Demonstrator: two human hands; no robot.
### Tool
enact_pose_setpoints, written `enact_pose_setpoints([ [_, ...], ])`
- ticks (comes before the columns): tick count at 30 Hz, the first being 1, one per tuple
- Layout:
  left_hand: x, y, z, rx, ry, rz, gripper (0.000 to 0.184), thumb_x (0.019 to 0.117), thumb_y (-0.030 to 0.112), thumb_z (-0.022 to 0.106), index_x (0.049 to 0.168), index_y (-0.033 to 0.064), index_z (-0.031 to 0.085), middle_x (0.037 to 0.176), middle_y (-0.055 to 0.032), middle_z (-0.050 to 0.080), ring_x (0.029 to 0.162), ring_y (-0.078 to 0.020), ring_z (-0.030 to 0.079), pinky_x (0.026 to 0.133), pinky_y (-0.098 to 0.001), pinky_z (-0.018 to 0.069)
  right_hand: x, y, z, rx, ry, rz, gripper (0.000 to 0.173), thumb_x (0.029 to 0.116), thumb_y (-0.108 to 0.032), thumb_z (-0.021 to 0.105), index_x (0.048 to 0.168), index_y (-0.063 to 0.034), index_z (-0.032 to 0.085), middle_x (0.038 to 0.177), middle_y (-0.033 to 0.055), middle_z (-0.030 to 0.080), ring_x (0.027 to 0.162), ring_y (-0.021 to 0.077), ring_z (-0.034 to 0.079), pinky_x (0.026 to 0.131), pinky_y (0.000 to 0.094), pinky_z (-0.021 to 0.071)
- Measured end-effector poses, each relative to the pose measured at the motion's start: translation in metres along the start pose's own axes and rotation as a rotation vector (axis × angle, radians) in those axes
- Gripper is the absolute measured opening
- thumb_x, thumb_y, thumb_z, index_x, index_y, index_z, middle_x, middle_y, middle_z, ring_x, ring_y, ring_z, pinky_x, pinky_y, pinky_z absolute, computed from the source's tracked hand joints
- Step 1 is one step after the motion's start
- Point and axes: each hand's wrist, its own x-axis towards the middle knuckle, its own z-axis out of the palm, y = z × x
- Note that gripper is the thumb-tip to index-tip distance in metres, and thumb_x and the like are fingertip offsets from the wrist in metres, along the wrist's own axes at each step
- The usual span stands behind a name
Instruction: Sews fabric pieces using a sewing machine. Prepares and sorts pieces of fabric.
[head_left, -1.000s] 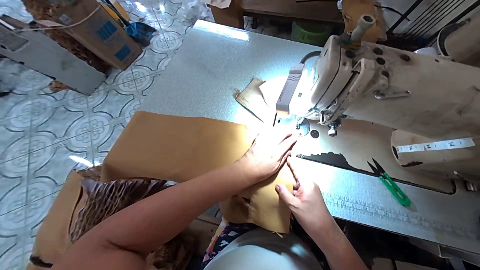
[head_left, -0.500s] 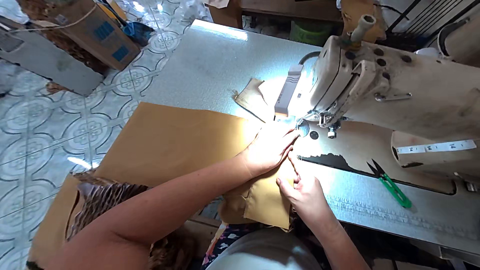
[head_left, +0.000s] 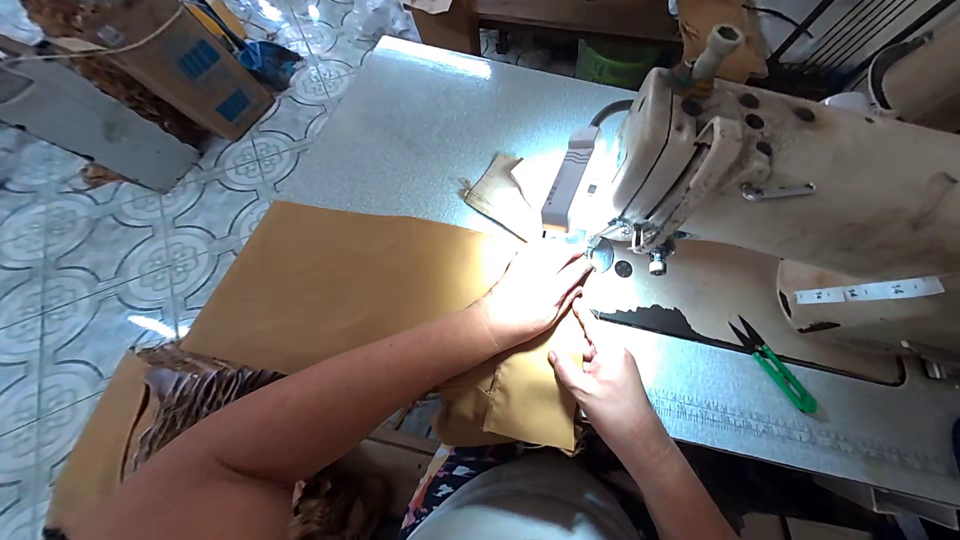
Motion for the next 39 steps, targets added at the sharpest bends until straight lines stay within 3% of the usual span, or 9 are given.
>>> enact_pose_setpoints([
  [7,0.010,-0.007,-0.005,-0.013,0.017,0.055,0.029,0.1022,0.021,0.054,0.120,0.0099,0.074,0.128,-0.0142,0.067,0.124,-0.0327,0.060,0.106,-0.0544,0.0438,0.014,-0.006,-0.003,-0.100,0.037,0.042,0.062,0.0903,-0.019,0.074,0.145,0.0015,0.053,0.097,0.0094,0.071,0.078,0.0087,0.064,0.076,0.0261,0.0542],
  [10,0.001,0.005,-0.017,-0.023,-0.015,0.064,0.025,0.1016,0.012,0.054,0.114,0.0090,0.075,0.119,-0.0102,0.070,0.116,-0.0276,0.063,0.103,-0.0492,0.0474,0.001,0.007,-0.001,-0.010,0.088,-0.187,0.041,0.0954,-0.009,0.058,0.134,0.0051,0.060,0.100,0.0064,0.070,0.073,0.0002,0.059,0.068,0.0168,0.0504],
  [13,-0.015,0.012,-0.018,-0.061,-0.031,0.009,0.028,0.1018,0.009,0.054,0.120,0.0102,0.074,0.126,-0.0076,0.070,0.118,-0.0245,0.065,0.098,-0.0468,0.0523,-0.020,0.021,-0.003,0.033,0.063,-0.414,0.041,0.0899,0.009,0.045,0.129,0.0068,0.058,0.121,0.0114,0.072,0.105,0.0066,0.071,0.091,0.0218,0.0590],
  [16,-0.022,0.008,-0.012,-0.140,-0.012,-0.009,0.030,0.1023,0.010,0.052,0.124,0.0109,0.074,0.135,-0.0070,0.067,0.127,-0.0233,0.062,0.106,-0.0474,0.0482,-0.035,0.034,-0.003,-0.378,0.249,-0.562,0.026,0.0938,-0.003,0.059,0.117,-0.0026,0.072,0.101,0.0074,0.076,0.087,0.0123,0.072,0.078,0.0228,0.0593],
  [19,-0.024,0.008,-0.011,-0.169,-0.014,-0.028,0.030,0.1042,0.014,0.052,0.125,0.0135,0.074,0.137,-0.0072,0.066,0.128,-0.0233,0.061,0.106,-0.0472,0.0475,-0.041,0.038,-0.002,-0.563,0.306,-0.610,0.021,0.0951,-0.012,0.063,0.109,-0.0114,0.079,0.092,0.0065,0.075,0.084,0.0199,0.070,0.076,0.0284,0.0585],
  [29,-0.027,0.015,-0.016,-0.155,-0.088,-0.039,0.039,0.1004,0.042,0.058,0.128,0.0196,0.072,0.146,-0.0105,0.060,0.139,-0.0314,0.053,0.109,-0.0589,0.0412,-0.047,0.046,-0.003,-0.605,0.302,-0.604,0.021,0.0906,-0.012,0.066,0.104,-0.0171,0.081,0.094,0.0075,0.073,0.088,0.0233,0.069,0.077,0.0319,0.0576],
  [33,-0.030,0.015,-0.014,-0.106,-0.105,0.016,0.050,0.0948,0.053,0.061,0.131,0.0202,0.071,0.149,-0.0150,0.056,0.141,-0.0365,0.048,0.112,-0.0651,0.0349,-0.048,0.048,-0.002,-0.587,0.301,-0.602,0.020,0.0906,-0.013,0.068,0.105,-0.0158,0.081,0.109,0.0094,0.075,0.098,0.0247,0.071,0.084,0.0336,0.0591],
  [37,-0.039,0.016,-0.021,-0.172,-0.100,0.196,0.030,0.0979,0.040,0.063,0.117,0.0210,0.078,0.130,-0.0058,0.068,0.133,-0.0272,0.056,0.111,-0.0564,0.0400,-0.048,0.046,-0.002,-0.645,0.298,-0.631,0.019,0.0908,-0.012,0.067,0.104,-0.0145,0.080,0.111,0.0053,0.076,0.101,0.0242,0.071,0.087,0.0337,0.0581],
  [39,-0.046,0.014,-0.027,-0.217,-0.161,0.264,0.028,0.1014,0.036,0.060,0.118,0.0222,0.077,0.127,-0.0034,0.069,0.135,-0.0251,0.054,0.115,-0.0562,0.0373,-0.048,0.045,-0.003,-0.680,0.285,-0.642,0.019,0.0908,-0.011,0.066,0.104,-0.0137,0.080,0.110,0.0059,0.076,0.100,0.0246,0.072,0.085,0.0342,0.0589],
])
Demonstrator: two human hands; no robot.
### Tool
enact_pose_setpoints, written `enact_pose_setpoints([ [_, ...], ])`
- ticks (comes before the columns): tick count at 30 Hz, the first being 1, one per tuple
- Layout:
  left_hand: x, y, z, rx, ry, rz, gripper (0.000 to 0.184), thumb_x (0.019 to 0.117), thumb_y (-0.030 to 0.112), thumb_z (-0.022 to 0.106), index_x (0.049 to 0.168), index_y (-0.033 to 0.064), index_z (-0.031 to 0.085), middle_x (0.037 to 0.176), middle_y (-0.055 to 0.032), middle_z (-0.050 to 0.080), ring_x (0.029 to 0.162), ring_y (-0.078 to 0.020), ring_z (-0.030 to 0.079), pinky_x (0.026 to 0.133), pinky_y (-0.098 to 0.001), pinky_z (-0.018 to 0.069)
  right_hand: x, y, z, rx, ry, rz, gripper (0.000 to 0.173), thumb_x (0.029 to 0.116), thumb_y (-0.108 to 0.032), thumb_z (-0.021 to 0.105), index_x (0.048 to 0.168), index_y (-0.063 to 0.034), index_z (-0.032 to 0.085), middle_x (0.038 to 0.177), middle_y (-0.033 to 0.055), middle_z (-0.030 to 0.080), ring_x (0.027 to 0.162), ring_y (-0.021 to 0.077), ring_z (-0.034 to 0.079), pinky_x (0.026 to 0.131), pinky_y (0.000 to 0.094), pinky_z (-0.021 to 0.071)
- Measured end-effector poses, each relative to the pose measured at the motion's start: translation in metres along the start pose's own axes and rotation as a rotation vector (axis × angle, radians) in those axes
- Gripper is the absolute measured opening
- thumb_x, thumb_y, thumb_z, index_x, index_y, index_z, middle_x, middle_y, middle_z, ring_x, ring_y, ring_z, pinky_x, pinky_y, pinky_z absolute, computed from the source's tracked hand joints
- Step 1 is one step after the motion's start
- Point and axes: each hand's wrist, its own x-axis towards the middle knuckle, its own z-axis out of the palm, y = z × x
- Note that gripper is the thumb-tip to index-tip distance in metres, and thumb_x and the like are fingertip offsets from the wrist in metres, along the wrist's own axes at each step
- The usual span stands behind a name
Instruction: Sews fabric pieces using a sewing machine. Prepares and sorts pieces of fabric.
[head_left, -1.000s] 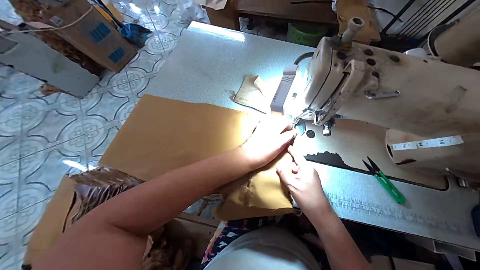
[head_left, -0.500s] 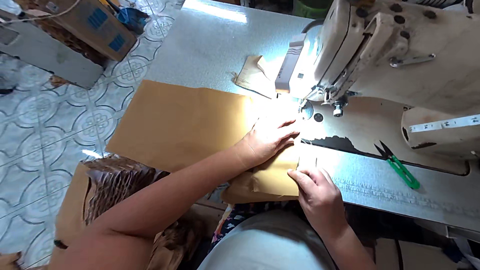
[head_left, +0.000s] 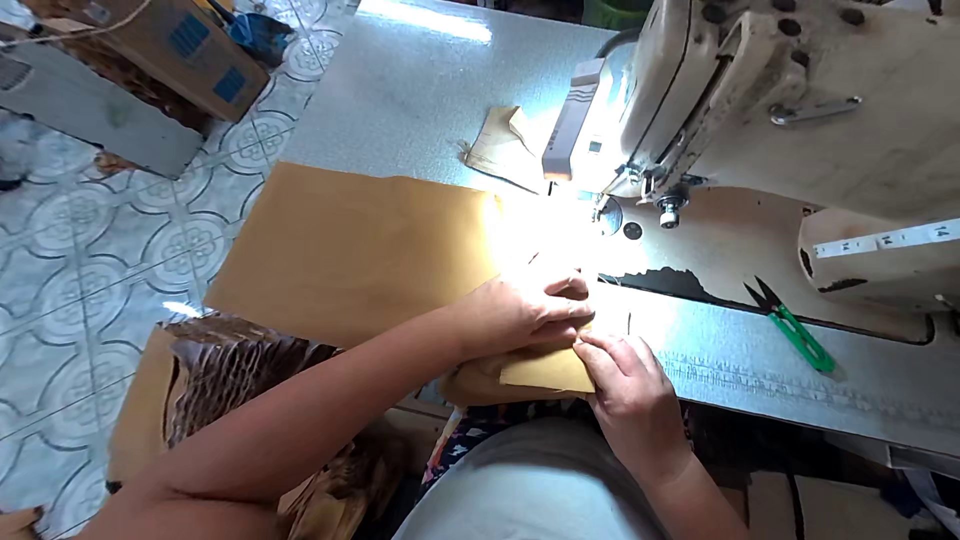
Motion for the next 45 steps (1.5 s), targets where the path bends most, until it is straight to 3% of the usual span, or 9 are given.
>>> enact_pose_setpoints([
  [4,-0.009,-0.007,-0.003,-0.017,-0.062,0.049,0.030,0.1026,0.039,0.057,0.126,0.0286,0.074,0.138,-0.0047,0.065,0.144,-0.0296,0.045,0.118,-0.0595,0.0330,0.000,-0.003,-0.005,-0.040,-0.035,-0.065,0.018,0.0913,-0.013,0.064,0.102,-0.0150,0.079,0.106,0.0042,0.077,0.095,0.0227,0.072,0.077,0.0344,0.0586],
  [8,-0.009,-0.012,-0.004,-0.011,-0.081,0.085,0.031,0.1043,0.040,0.054,0.127,0.0313,0.073,0.140,-0.0042,0.064,0.146,-0.0310,0.043,0.118,-0.0584,0.0333,0.000,-0.005,-0.005,-0.056,-0.037,-0.085,0.018,0.0908,-0.011,0.064,0.100,-0.0147,0.079,0.105,0.0039,0.077,0.094,0.0219,0.073,0.076,0.0335,0.0587],
  [11,-0.009,-0.011,-0.003,0.001,-0.096,0.091,0.033,0.1059,0.042,0.050,0.128,0.0320,0.072,0.141,-0.0036,0.063,0.146,-0.0303,0.043,0.117,-0.0629,0.0314,0.000,-0.006,-0.005,-0.066,-0.029,-0.090,0.017,0.0909,-0.012,0.063,0.098,-0.0147,0.079,0.105,0.0034,0.077,0.092,0.0214,0.072,0.074,0.0329,0.0579],
  [19,-0.005,-0.017,-0.003,-0.011,-0.083,0.096,0.031,0.1055,0.040,0.051,0.127,0.0319,0.072,0.137,-0.0042,0.065,0.144,-0.0309,0.046,0.116,-0.0625,0.0323,0.005,-0.002,-0.004,-0.066,-0.035,-0.094,0.018,0.0904,-0.010,0.063,0.097,-0.0148,0.079,0.103,0.0022,0.077,0.093,0.0206,0.072,0.074,0.0316,0.0580],
  [26,0.020,-0.049,-0.005,0.005,-0.028,0.182,0.028,0.1002,0.033,0.058,0.120,0.0258,0.077,0.130,-0.0112,0.068,0.135,-0.0335,0.052,0.112,-0.0548,0.0384,0.036,0.012,0.004,-0.084,-0.012,-0.080,0.017,0.0921,-0.007,0.062,0.094,-0.0113,0.079,0.104,0.0045,0.077,0.099,0.0225,0.073,0.082,0.0337,0.0600],
  [36,0.023,-0.057,-0.006,0.027,-0.027,0.191,0.029,0.1011,0.034,0.056,0.120,0.0266,0.077,0.130,-0.0111,0.067,0.132,-0.0307,0.054,0.109,-0.0534,0.0390,0.042,0.018,0.007,-0.088,-0.003,-0.095,0.018,0.0920,-0.008,0.061,0.092,-0.0118,0.078,0.106,0.0041,0.077,0.102,0.0217,0.073,0.085,0.0333,0.0593],
  [40,0.035,-0.069,-0.013,0.011,-0.042,0.169,0.030,0.1000,0.035,0.057,0.120,0.0252,0.077,0.124,-0.0108,0.066,0.125,-0.0285,0.057,0.104,-0.0478,0.0445,0.057,0.029,0.012,-0.103,0.021,-0.088,0.017,0.0924,-0.011,0.063,0.094,-0.0108,0.080,0.097,0.0089,0.076,0.089,0.0263,0.073,0.075,0.0375,0.0606],
  [45,0.053,-0.088,-0.023,0.045,-0.065,0.139,0.032,0.0990,0.036,0.056,0.120,0.0223,0.076,0.121,-0.0112,0.069,0.118,-0.0301,0.062,0.096,-0.0555,0.0469,0.081,0.042,0.018,-0.131,0.038,-0.071,0.017,0.0903,-0.010,0.063,0.093,-0.0115,0.080,0.097,0.0110,0.077,0.094,0.0297,0.075,0.078,0.0419,0.0612],
])
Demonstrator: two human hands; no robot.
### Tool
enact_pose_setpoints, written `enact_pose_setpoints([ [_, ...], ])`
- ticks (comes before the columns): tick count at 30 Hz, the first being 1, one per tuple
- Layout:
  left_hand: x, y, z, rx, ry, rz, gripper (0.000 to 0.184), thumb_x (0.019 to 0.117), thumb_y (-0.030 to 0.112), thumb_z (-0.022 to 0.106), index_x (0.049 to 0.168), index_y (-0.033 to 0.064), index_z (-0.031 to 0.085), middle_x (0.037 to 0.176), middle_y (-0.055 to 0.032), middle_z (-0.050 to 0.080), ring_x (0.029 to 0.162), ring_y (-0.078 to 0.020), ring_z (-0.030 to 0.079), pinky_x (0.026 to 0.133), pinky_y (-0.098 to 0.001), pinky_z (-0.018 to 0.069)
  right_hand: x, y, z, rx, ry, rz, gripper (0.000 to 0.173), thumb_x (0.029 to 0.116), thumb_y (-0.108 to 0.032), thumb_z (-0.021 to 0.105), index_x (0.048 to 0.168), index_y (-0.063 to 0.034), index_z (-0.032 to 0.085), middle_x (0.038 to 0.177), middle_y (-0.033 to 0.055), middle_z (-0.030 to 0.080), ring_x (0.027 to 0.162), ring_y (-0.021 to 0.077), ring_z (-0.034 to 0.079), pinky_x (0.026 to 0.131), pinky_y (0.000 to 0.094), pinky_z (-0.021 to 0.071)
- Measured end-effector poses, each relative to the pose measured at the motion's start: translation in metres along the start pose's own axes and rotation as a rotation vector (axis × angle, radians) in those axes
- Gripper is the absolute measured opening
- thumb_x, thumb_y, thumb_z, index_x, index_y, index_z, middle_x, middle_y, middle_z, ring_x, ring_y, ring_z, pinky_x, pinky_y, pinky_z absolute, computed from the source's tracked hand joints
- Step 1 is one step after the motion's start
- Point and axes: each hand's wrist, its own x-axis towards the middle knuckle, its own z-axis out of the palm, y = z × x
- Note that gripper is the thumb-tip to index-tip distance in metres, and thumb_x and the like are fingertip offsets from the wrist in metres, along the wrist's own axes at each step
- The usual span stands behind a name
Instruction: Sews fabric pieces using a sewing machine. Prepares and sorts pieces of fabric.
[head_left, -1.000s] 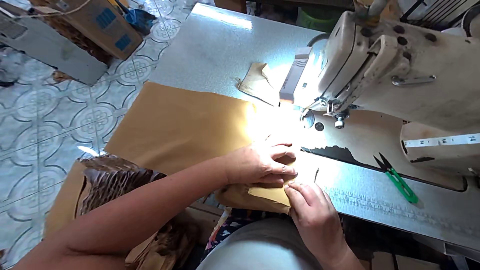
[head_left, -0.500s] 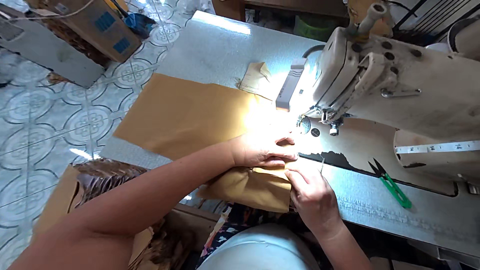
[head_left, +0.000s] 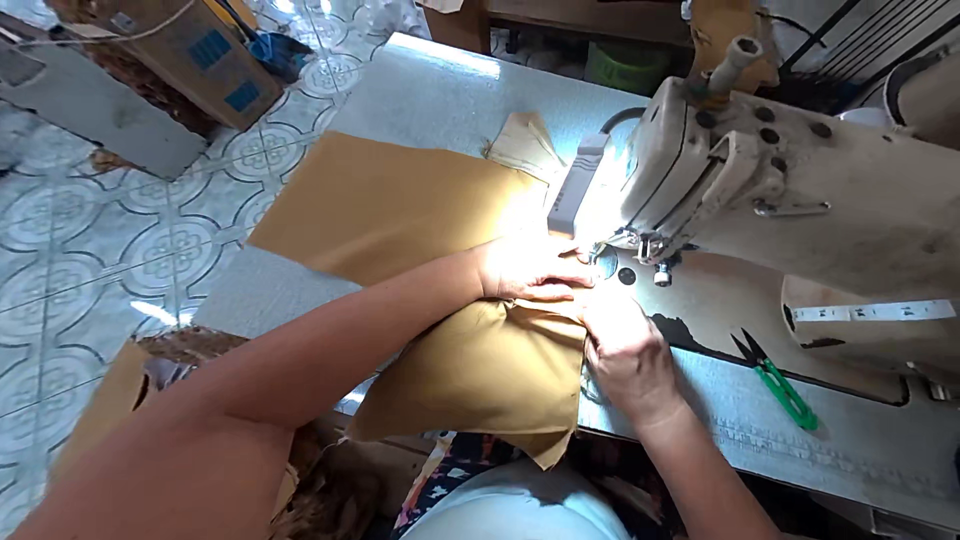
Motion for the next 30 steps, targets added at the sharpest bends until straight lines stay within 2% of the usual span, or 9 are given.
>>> enact_pose_setpoints([
  [5,0.009,-0.014,-0.004,-0.052,0.096,-0.059,0.022,0.0930,0.030,0.064,0.096,0.0112,0.076,0.104,-0.0103,0.072,0.106,-0.0223,0.066,0.096,-0.0429,0.0503,0.012,0.007,0.008,0.066,0.052,0.012,0.018,0.0897,-0.005,0.064,0.096,-0.0119,0.080,0.097,0.0092,0.076,0.095,0.0264,0.073,0.080,0.0390,0.0600],
  [10,-0.016,0.065,-0.047,0.193,0.141,-0.288,0.031,0.1027,0.037,0.055,0.111,0.0159,0.077,0.112,-0.0090,0.073,0.113,-0.0303,0.065,0.103,-0.0516,0.0485,0.007,0.009,0.014,0.089,0.104,0.020,0.020,0.0893,-0.006,0.065,0.100,-0.0143,0.080,0.100,0.0091,0.077,0.097,0.0271,0.073,0.083,0.0406,0.0596],
  [14,-0.102,0.181,-0.022,-0.545,0.151,-0.521,0.048,0.1091,0.048,0.039,0.098,0.0151,0.072,0.099,0.0054,0.072,0.087,-0.0007,0.067,0.076,-0.0215,0.0564,0.006,0.010,0.014,0.109,0.101,0.023,0.017,0.0884,-0.006,0.065,0.095,-0.0121,0.080,0.099,0.0087,0.077,0.098,0.0279,0.073,0.083,0.0423,0.0592],
  [17,-0.172,0.214,0.052,-1.303,0.063,-0.907,0.084,0.0932,0.078,0.042,0.130,0.0058,0.066,0.116,-0.0022,0.074,0.077,-0.0041,0.068,0.068,-0.0236,0.0582,0.007,0.010,0.014,0.097,0.098,0.029,0.014,0.0877,-0.006,0.066,0.093,-0.0096,0.079,0.098,0.0099,0.076,0.097,0.0290,0.073,0.082,0.0432,0.0594],
  [20,-0.196,0.224,0.091,-1.555,0.706,-1.304,0.093,0.0776,0.083,0.060,0.134,0.0094,0.053,0.117,-0.0071,0.072,0.093,-0.0204,0.073,0.078,-0.0362,0.0620,0.007,0.011,0.015,0.098,0.080,0.024,0.015,0.0883,-0.007,0.066,0.094,-0.0092,0.079,0.098,0.0117,0.074,0.096,0.0299,0.071,0.080,0.0428,0.0588],
  [22,-0.197,0.215,0.079,-1.464,1.051,-1.447,0.041,0.1052,0.046,0.049,0.114,0.0087,0.063,0.094,-0.0066,0.076,0.082,-0.0179,0.074,0.073,-0.0329,0.0618,0.006,0.011,0.013,0.100,0.067,0.033,0.014,0.0878,-0.008,0.066,0.095,-0.0094,0.079,0.099,0.0128,0.073,0.096,0.0316,0.070,0.078,0.0438,0.0583],
  [24,-0.208,0.199,0.040,-1.171,1.025,-1.529,0.015,0.1000,0.008,0.051,0.112,0.0063,0.061,0.088,-0.0029,0.074,0.078,-0.0135,0.072,0.073,-0.0309,0.0615,0.007,0.011,0.012,0.102,0.059,0.041,0.014,0.0882,-0.009,0.067,0.096,-0.0103,0.079,0.098,0.0122,0.072,0.096,0.0321,0.069,0.077,0.0450,0.0577],
  [26,-0.223,0.186,-0.018,-0.883,0.784,-1.430,0.024,0.0889,0.013,0.064,0.113,0.0092,0.066,0.090,0.0015,0.075,0.080,-0.0104,0.073,0.076,-0.0297,0.0629,0.007,0.012,0.011,0.104,0.059,0.038,0.011,0.0878,-0.010,0.069,0.093,-0.0084,0.078,0.096,0.0124,0.072,0.094,0.0325,0.069,0.078,0.0460,0.0579],
  [30,-0.212,0.157,-0.111,-0.621,0.532,-1.343,0.023,0.1012,0.025,0.050,0.116,0.0121,0.064,0.091,0.0027,0.074,0.082,-0.0079,0.073,0.079,-0.0276,0.0619,0.004,0.014,0.013,0.094,0.079,0.025,0.013,0.0930,-0.019,0.068,0.092,-0.0106,0.079,0.094,0.0099,0.073,0.095,0.0292,0.070,0.079,0.0441,0.0577],
])
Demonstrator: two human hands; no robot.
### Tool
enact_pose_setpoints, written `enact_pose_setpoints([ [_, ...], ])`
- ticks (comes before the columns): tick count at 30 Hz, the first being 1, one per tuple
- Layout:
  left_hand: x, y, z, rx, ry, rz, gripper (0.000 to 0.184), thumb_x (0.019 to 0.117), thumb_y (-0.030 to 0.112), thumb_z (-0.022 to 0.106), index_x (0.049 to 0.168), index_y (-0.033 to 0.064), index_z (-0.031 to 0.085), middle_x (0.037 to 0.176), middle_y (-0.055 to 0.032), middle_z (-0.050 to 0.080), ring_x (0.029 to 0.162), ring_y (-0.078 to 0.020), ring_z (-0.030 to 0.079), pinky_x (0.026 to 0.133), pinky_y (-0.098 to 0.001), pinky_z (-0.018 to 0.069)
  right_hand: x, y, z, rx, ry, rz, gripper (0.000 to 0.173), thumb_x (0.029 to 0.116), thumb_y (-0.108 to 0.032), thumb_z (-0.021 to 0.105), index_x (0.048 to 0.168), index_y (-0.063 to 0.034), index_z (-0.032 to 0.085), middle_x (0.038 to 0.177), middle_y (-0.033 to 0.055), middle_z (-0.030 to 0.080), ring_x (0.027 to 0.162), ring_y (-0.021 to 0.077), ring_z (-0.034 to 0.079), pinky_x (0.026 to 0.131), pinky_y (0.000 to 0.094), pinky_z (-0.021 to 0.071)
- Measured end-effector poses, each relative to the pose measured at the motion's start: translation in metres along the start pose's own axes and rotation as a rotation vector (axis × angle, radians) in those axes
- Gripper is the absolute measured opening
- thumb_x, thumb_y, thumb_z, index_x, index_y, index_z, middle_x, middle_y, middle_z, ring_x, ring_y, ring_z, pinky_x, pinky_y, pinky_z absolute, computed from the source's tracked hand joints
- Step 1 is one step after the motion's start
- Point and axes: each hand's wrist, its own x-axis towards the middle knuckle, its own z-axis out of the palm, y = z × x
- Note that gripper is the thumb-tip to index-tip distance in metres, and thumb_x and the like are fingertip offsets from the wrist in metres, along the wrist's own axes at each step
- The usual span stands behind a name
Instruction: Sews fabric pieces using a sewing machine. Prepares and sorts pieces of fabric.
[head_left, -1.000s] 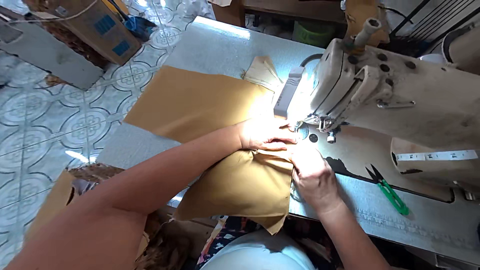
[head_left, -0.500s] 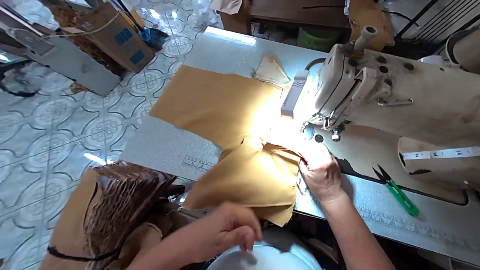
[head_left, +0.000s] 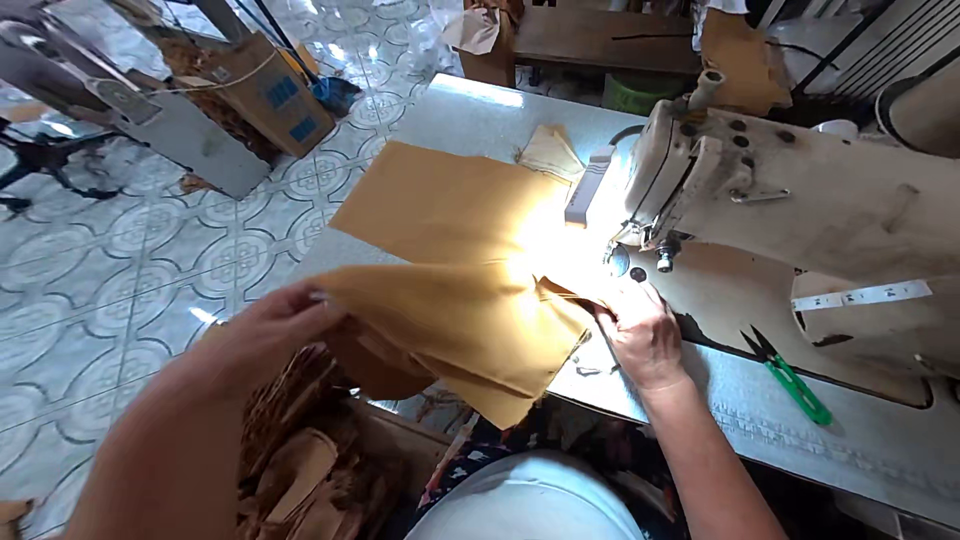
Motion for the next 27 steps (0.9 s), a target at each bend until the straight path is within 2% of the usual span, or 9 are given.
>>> enact_pose_setpoints([
  [2,0.024,0.028,0.008,0.198,0.020,-0.012,0.037,0.1080,0.036,0.046,0.134,0.0106,0.054,0.109,-0.0041,0.070,0.097,-0.0117,0.070,0.088,-0.0363,0.0585,0.000,0.000,0.001,-0.004,0.012,-0.010,0.014,0.0937,-0.019,0.067,0.092,-0.0113,0.079,0.094,0.0094,0.074,0.096,0.0289,0.071,0.079,0.0442,0.0580],
  [4,0.063,0.041,0.029,0.354,0.035,0.040,0.063,0.1024,0.045,0.057,0.154,0.0130,0.038,0.137,-0.0169,0.060,0.125,-0.0293,0.061,0.104,-0.0585,0.0480,-0.001,-0.002,0.001,-0.010,0.018,-0.011,0.015,0.0939,-0.019,0.067,0.095,-0.0125,0.080,0.098,0.0098,0.076,0.100,0.0298,0.072,0.081,0.0454,0.0579],
  [6,0.102,0.056,0.056,0.480,0.100,0.178,0.078,0.1003,0.036,0.066,0.159,0.0057,0.025,0.144,-0.0291,0.052,0.134,-0.0428,0.053,0.109,-0.0655,0.0412,-0.002,-0.003,0.000,-0.023,0.020,-0.013,0.016,0.0949,-0.020,0.066,0.098,-0.0140,0.080,0.101,0.0103,0.076,0.102,0.0305,0.072,0.082,0.0463,0.0581],
  [8,0.126,0.074,0.078,0.611,0.208,0.412,0.068,0.1036,0.019,0.060,0.157,-0.0053,0.024,0.148,-0.0331,0.047,0.136,-0.0457,0.051,0.112,-0.0602,0.0405,-0.004,-0.003,-0.001,-0.039,0.010,-0.011,0.016,0.0953,-0.021,0.066,0.100,-0.0152,0.081,0.103,0.0106,0.076,0.103,0.0309,0.072,0.082,0.0468,0.0584],
  [10,0.131,0.097,0.093,0.783,0.265,0.456,0.062,0.1059,0.011,0.051,0.159,-0.0034,0.023,0.154,-0.0317,0.041,0.138,-0.0474,0.048,0.112,-0.0618,0.0394,-0.008,-0.004,-0.004,-0.073,-0.031,0.000,0.018,0.0953,-0.020,0.064,0.102,-0.0162,0.081,0.106,0.0091,0.077,0.106,0.0306,0.072,0.083,0.0470,0.0580],
  [13,0.114,0.118,0.113,0.956,0.289,0.377,0.050,0.1042,0.023,0.060,0.147,-0.0003,0.048,0.143,-0.0316,0.052,0.131,-0.0546,0.050,0.105,-0.0754,0.0346,-0.016,-0.007,-0.006,-0.119,-0.046,0.004,0.019,0.0963,-0.019,0.062,0.099,-0.0140,0.081,0.099,0.0097,0.076,0.099,0.0318,0.071,0.078,0.0466,0.0568],
  [18,0.101,0.090,0.160,0.897,0.159,0.869,0.026,0.1032,0.022,0.057,0.106,0.0022,0.073,0.116,-0.0204,0.069,0.116,-0.0400,0.063,0.098,-0.0584,0.0492,-0.021,-0.008,-0.003,-0.151,-0.015,-0.001,0.017,0.0934,-0.017,0.064,0.099,-0.0139,0.080,0.094,0.0095,0.075,0.096,0.0317,0.071,0.074,0.0451,0.0556],
  [21,0.123,0.056,0.196,0.715,-0.056,1.155,0.026,0.1049,0.025,0.054,0.109,0.0144,0.078,0.116,-0.0056,0.074,0.115,-0.0256,0.067,0.100,-0.0492,0.0502,-0.022,-0.007,-0.002,-0.161,-0.001,0.000,0.018,0.0941,-0.018,0.064,0.100,-0.0157,0.081,0.096,0.0084,0.074,0.095,0.0298,0.070,0.073,0.0430,0.0540],
  [27,0.134,0.035,0.208,0.560,-0.219,1.142,0.027,0.1014,0.023,0.057,0.120,0.0219,0.077,0.134,0.0006,0.068,0.134,-0.0218,0.055,0.116,-0.0532,0.0350,-0.022,-0.008,-0.004,-0.156,0.008,0.011,0.020,0.0954,-0.018,0.062,0.103,-0.0160,0.081,0.101,0.0070,0.077,0.100,0.0282,0.071,0.078,0.0425,0.0563],
])
